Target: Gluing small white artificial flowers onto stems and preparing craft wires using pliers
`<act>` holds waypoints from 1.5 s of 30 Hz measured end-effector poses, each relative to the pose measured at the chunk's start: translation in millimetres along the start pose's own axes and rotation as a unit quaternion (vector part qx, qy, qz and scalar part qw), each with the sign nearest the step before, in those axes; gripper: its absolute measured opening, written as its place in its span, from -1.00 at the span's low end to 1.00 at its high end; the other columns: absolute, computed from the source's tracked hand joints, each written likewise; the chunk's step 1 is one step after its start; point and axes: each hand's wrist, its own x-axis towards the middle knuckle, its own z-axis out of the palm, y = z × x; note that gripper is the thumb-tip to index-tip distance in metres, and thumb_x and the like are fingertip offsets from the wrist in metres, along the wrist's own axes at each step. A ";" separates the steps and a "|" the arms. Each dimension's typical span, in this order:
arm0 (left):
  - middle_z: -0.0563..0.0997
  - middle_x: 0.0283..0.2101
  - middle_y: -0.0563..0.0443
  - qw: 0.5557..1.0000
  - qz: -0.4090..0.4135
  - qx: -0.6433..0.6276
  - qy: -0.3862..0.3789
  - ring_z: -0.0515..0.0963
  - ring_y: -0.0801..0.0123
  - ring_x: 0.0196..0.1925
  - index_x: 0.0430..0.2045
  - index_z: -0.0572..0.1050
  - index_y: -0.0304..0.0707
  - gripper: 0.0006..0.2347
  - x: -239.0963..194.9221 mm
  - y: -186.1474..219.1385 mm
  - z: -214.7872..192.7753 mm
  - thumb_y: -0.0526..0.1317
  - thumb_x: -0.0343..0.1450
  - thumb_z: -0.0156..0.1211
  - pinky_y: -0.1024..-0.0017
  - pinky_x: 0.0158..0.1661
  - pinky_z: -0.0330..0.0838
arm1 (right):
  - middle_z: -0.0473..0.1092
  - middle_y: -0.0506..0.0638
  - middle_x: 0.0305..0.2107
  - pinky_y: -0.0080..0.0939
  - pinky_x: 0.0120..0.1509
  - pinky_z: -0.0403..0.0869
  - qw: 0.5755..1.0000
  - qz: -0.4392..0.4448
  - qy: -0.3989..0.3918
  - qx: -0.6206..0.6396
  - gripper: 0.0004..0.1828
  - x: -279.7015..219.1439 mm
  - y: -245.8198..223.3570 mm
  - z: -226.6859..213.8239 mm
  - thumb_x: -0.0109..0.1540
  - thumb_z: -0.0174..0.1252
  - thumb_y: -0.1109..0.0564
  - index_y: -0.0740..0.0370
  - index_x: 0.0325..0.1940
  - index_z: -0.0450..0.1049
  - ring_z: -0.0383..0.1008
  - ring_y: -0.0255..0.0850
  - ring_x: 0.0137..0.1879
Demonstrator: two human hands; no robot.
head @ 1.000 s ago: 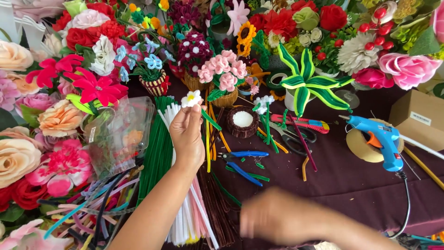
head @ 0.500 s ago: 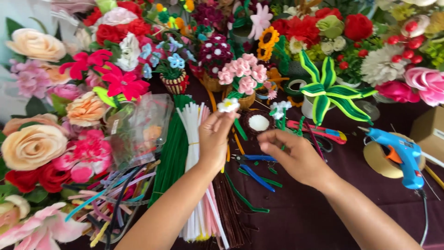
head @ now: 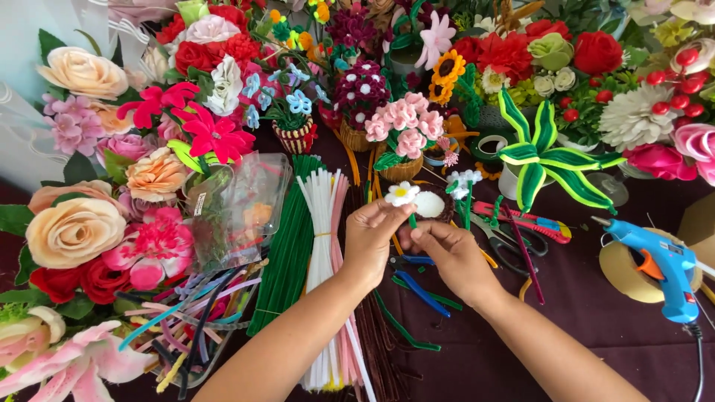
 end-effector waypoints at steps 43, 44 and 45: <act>0.67 -0.51 -0.05 0.996 0.060 0.064 -0.007 0.56 0.52 -0.40 -0.44 0.68 -0.32 -0.96 -17.2 30.5 24.6 -0.40 0.32 0.43 0.36 -0.11 0.56 | 0.52 0.05 -0.70 -0.41 -0.54 0.25 0.994 -0.093 0.053 -0.011 -0.68 -11.7 25.4 -4.8 0.38 0.02 0.20 0.27 -0.35 0.64 0.32 -0.33 -0.67; 0.68 -0.46 -0.03 0.999 0.040 0.032 0.018 0.51 0.56 -0.36 -0.39 0.68 -0.36 -0.95 -14.4 25.6 22.3 -0.40 0.34 0.38 0.32 -0.10 0.56 | 0.52 0.08 -0.68 -0.42 -0.52 0.21 0.997 -0.068 0.034 0.033 -0.67 -11.7 28.9 -3.7 0.40 -0.02 0.22 0.29 -0.32 0.63 0.32 -0.33 -0.66; 0.68 -0.46 -0.03 0.999 0.039 0.033 0.019 0.51 0.56 -0.36 -0.39 0.68 -0.36 -0.95 -11.5 21.8 18.2 -0.40 0.34 0.38 0.32 -0.10 0.56 | 0.52 0.08 -0.68 -0.42 -0.52 0.21 0.997 -0.067 0.034 0.034 -0.67 -12.3 28.7 -3.9 0.40 -0.02 0.22 0.29 -0.32 0.63 0.32 -0.33 -0.66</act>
